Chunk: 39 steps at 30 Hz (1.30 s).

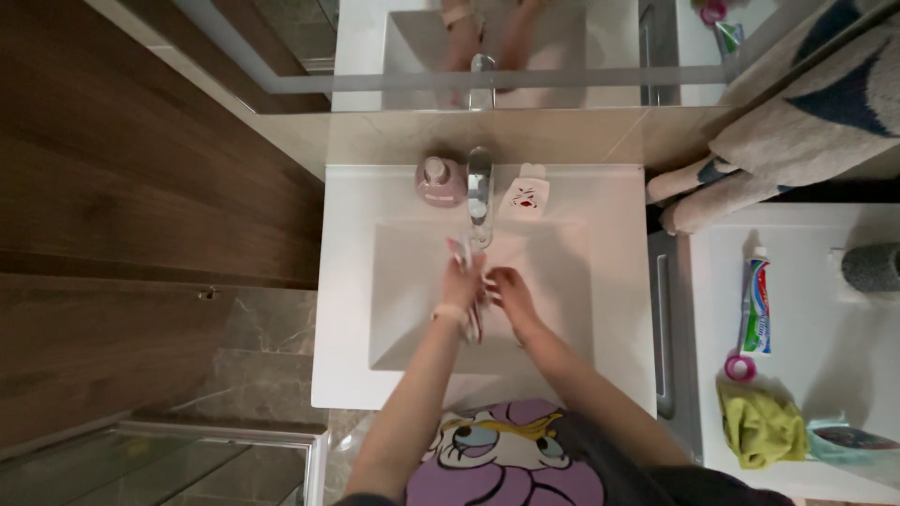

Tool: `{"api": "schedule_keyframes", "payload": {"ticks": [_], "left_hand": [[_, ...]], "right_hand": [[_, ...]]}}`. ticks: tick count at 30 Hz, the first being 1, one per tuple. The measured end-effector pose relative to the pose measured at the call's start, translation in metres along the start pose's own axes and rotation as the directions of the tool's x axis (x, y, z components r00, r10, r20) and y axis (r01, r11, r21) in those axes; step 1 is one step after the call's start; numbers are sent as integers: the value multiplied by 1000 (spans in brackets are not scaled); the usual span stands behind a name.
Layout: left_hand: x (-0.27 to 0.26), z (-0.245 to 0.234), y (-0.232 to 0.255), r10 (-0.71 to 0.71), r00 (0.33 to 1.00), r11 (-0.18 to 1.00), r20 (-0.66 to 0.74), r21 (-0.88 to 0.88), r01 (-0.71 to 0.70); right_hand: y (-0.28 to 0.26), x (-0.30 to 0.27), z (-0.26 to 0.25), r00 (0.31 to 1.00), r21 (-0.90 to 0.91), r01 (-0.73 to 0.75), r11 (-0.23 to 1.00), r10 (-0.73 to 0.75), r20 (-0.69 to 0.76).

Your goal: Cleaning a toothbrush holder and organizing toothbrushes and toothpaste at a bathroom sink

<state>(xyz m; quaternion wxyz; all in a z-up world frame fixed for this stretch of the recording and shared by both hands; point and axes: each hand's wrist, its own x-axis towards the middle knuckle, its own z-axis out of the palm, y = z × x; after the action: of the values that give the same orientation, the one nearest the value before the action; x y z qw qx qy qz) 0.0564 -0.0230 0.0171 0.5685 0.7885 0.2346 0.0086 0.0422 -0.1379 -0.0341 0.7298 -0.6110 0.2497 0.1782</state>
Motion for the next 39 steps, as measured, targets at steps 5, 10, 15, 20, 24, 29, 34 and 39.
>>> {"api": "schedule_keyframes", "payload": {"ticks": [5,10,15,20,24,29,34,39], "left_hand": [[11,32,-138,-117,959,896,256,444,-9],[-30,-9,-9,38,967,925,252,357,-130],[-25,-10,-24,24,982,897,186,431,-103],[10,13,-92,-82,974,914,209,406,-11],[30,11,-101,-44,950,917,309,389,-84],[42,16,-92,57,900,831,431,479,-282],[24,-6,-90,42,886,815,461,498,-297],[8,-46,-105,-19,895,862,446,460,-211]], "right_hand": [[-74,-65,18,987,18,91,996,-93,130],[-67,-19,53,965,-439,238,866,-263,6],[-63,-1,63,959,-484,94,870,-209,-189],[-41,-23,28,997,-644,42,764,-71,-20],[-18,-16,-21,994,-717,94,691,-103,32],[-185,-96,2,772,-789,460,407,-622,129],[-206,-78,34,427,-824,564,-62,-832,354],[-175,-55,34,290,-848,387,-363,-825,485]]}}
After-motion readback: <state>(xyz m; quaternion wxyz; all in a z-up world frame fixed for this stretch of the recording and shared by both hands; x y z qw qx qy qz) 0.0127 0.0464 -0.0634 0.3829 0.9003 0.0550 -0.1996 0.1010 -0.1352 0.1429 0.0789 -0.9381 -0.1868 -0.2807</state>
